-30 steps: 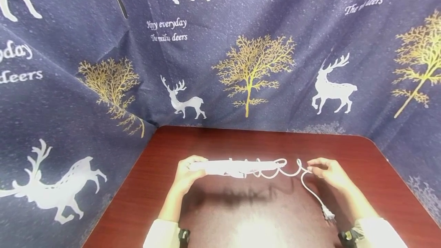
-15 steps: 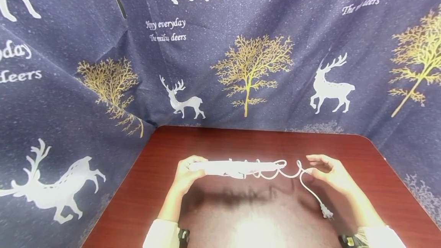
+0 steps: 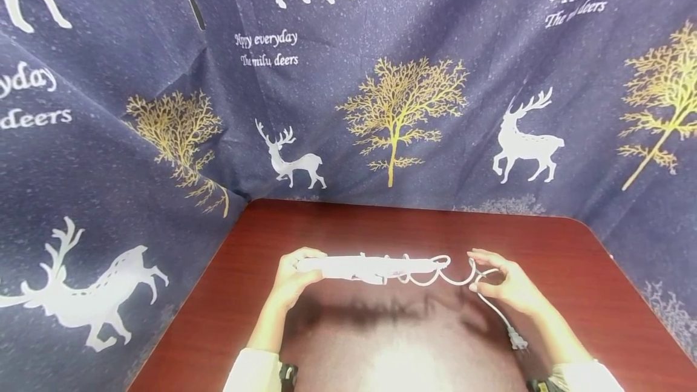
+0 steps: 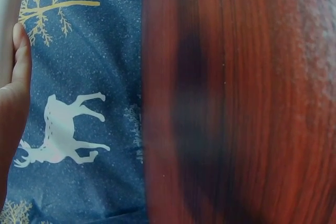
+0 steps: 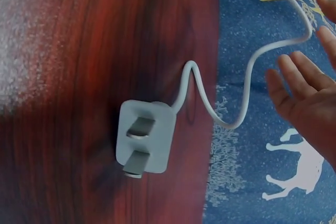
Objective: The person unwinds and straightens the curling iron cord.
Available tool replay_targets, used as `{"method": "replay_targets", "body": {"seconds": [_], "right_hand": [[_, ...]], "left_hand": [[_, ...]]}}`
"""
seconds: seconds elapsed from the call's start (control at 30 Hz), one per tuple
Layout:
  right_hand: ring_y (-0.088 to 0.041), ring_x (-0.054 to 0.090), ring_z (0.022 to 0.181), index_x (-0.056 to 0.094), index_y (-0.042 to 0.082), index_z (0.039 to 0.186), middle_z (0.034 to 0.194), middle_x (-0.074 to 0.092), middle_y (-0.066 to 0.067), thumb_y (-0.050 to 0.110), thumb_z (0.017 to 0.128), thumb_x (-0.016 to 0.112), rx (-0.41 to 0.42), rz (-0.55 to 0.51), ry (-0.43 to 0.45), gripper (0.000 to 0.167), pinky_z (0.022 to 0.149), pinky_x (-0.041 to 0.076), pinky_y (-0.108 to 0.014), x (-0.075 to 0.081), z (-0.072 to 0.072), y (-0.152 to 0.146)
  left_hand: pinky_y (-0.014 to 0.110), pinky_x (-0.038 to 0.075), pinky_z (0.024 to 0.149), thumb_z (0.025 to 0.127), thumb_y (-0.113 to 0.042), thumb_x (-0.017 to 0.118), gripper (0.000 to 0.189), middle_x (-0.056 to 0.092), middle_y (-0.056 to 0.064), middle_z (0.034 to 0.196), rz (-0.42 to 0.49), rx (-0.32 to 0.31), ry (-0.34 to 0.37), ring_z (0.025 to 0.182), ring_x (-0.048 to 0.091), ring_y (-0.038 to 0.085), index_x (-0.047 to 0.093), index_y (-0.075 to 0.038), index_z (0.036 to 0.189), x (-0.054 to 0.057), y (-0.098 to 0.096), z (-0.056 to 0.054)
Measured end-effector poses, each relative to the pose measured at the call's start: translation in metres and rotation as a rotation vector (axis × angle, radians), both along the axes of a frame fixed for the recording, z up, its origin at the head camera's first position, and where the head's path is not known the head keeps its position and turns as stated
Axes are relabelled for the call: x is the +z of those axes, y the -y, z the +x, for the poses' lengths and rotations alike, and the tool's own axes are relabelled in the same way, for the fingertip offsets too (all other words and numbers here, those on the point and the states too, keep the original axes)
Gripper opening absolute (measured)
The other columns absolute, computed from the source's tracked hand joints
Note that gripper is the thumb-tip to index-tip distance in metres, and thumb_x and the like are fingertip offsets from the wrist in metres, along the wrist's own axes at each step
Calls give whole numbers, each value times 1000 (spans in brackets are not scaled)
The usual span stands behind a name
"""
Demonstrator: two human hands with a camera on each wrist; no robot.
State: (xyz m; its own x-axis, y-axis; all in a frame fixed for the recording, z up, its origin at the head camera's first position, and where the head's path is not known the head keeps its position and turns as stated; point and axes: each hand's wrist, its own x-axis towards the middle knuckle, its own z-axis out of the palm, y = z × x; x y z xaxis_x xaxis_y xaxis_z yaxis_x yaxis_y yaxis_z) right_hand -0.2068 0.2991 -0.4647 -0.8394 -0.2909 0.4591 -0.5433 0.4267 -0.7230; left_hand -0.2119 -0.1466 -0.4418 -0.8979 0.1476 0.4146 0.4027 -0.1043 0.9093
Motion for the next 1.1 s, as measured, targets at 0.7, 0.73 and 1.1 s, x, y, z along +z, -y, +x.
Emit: {"method": "replay_targets", "body": {"seconds": [0.7,0.73,1.1], "right_hand": [[-4,57,92,69,9,88,104,62,-11,-7,62,79,-168,132,-200,32,72,46,-13,-7,-6,3],[-5,56,95,68,10,87,105,62,-10,-8,62,79,-179,132,-211,33,72,45,-12,-7,-6,3],[-1,52,102,65,9,86,107,62,-10,-12,67,74,-173,111,-192,30,72,49,-20,-7,-4,2]], "left_hand": [[29,51,59,64,19,68,30,67,9,82,47,2,54,72,60,19,62,13,93,-21,2,-14],[29,50,59,64,20,67,30,67,8,82,50,2,54,72,59,18,61,14,94,-21,2,-14],[28,50,60,67,20,66,29,67,7,82,41,-6,55,72,60,18,60,16,95,-18,2,-16]]}}
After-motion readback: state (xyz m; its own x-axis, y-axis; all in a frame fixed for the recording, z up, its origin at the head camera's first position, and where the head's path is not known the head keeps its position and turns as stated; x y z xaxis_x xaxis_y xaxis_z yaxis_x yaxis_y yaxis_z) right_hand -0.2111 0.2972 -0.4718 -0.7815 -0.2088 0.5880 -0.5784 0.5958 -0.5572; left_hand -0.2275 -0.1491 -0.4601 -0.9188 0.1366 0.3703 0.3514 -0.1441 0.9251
